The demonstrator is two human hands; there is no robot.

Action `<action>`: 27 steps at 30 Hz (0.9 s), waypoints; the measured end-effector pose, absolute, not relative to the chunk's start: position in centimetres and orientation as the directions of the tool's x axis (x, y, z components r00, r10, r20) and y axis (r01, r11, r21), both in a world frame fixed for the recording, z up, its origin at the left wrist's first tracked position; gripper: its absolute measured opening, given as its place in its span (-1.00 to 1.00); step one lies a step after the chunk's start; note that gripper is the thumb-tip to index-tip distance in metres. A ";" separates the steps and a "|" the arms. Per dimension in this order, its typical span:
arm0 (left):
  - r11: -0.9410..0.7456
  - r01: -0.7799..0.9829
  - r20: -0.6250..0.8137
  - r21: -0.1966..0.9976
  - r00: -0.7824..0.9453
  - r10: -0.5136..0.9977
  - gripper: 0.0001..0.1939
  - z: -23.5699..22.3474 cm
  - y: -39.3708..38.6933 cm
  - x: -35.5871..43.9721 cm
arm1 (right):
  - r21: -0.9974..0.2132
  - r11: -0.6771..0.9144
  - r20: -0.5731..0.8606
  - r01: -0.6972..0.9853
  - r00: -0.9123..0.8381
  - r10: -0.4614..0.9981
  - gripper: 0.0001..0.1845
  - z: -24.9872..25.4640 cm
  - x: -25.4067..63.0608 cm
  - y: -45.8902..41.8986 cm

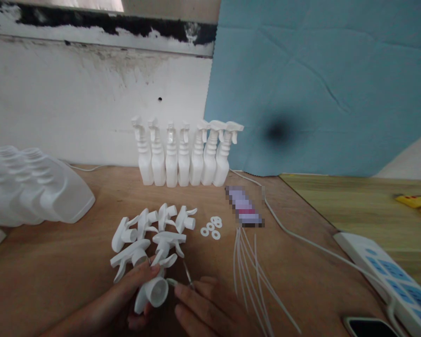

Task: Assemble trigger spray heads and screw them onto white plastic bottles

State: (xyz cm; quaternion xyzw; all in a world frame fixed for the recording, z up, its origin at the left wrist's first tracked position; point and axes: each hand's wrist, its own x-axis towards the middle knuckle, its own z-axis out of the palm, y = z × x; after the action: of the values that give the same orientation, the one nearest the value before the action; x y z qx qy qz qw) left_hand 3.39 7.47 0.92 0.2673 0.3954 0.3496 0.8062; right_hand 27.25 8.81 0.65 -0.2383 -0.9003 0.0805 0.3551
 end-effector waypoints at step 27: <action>0.366 -0.327 -0.216 0.871 0.414 0.884 -0.30 -0.1 6.5 2.8 | -0.586 0.609 0.438 0.534 -0.423 0.793 -0.86 2.3 28.0 12.6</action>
State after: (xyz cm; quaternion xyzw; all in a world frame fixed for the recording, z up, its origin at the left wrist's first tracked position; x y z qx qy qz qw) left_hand 2.78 6.49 -0.14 0.3899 0.3575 0.4061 0.7451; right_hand 28.04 12.61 2.34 -0.4028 -0.8236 0.1823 0.3553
